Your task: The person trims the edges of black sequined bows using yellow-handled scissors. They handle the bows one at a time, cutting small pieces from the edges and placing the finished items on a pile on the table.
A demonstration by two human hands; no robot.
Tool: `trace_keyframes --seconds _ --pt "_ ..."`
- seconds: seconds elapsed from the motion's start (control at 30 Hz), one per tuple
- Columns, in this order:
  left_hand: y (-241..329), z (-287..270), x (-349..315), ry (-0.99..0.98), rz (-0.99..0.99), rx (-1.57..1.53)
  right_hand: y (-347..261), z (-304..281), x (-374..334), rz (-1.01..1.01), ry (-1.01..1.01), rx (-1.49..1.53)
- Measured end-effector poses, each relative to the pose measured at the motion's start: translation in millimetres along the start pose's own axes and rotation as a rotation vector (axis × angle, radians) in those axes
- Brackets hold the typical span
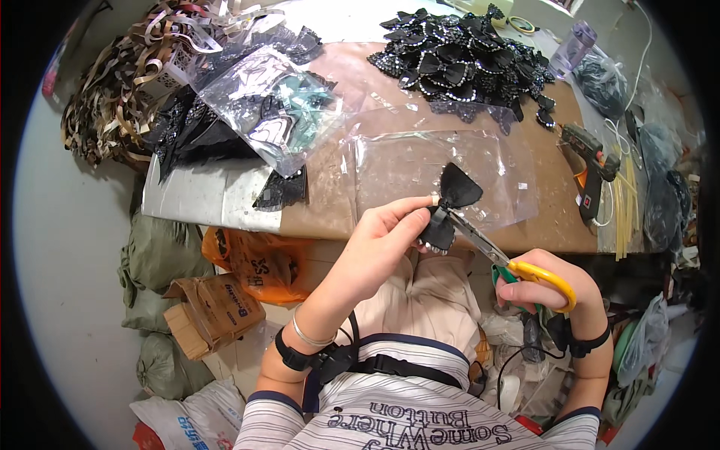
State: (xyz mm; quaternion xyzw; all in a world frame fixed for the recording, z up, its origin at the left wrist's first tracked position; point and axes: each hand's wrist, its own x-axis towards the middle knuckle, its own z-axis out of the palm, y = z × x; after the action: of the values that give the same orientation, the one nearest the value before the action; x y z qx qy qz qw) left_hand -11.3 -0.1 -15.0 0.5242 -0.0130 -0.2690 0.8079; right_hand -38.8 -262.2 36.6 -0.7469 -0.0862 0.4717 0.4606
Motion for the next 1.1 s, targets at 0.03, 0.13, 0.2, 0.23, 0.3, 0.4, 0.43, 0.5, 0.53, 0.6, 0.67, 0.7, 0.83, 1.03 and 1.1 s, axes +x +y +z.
trace_keyframes --seconds 0.03,0.13,0.2,0.23,0.3,0.4,0.43,0.5,0.53,0.6,0.67,0.7,0.83,1.03,1.1 --pt "-2 1 0 0.015 0.030 0.031 0 -1 0 0.002 -0.010 0.009" --pt "-7 5 -2 0.040 0.070 0.106 0 -2 -1 0.007 -0.021 0.028" --pt "-5 4 -6 0.030 0.028 0.130 -2 1 -3 0.013 -0.001 0.027" --pt "-6 4 -6 0.022 0.030 0.117 -1 2 -2 -0.006 0.013 0.024" --pt "-9 3 -6 0.006 0.033 0.091 0 5 -1 -0.045 0.040 0.018" --pt "-10 6 -9 0.021 0.089 0.124 -1 6 0 -0.018 0.041 0.054" --pt "-10 6 -9 0.021 0.097 0.127 -1 7 0 -0.024 0.052 0.054" --pt "-11 7 -9 0.022 0.113 0.132 0 9 0 -0.034 0.074 0.056" --pt "-11 7 -9 0.029 0.101 0.142 2 11 1 -0.046 0.105 0.042" --pt "-9 7 -7 0.042 0.078 0.162 6 13 3 -0.069 0.168 0.015" --pt "-6 6 -1 0.027 0.078 0.177 -1 13 3 0.030 0.198 0.052" --pt "-5 6 2 0.019 0.078 0.184 -4 13 3 0.079 0.214 0.071" --pt "-10 -11 22 0.193 0.349 0.786 8 14 4 -0.025 0.232 0.154" --pt "11 -28 61 0.241 0.735 1.161 38 29 -3 -0.122 0.585 0.282" --pt "18 -24 60 0.186 0.623 1.137 39 34 -2 -0.095 0.664 0.266"
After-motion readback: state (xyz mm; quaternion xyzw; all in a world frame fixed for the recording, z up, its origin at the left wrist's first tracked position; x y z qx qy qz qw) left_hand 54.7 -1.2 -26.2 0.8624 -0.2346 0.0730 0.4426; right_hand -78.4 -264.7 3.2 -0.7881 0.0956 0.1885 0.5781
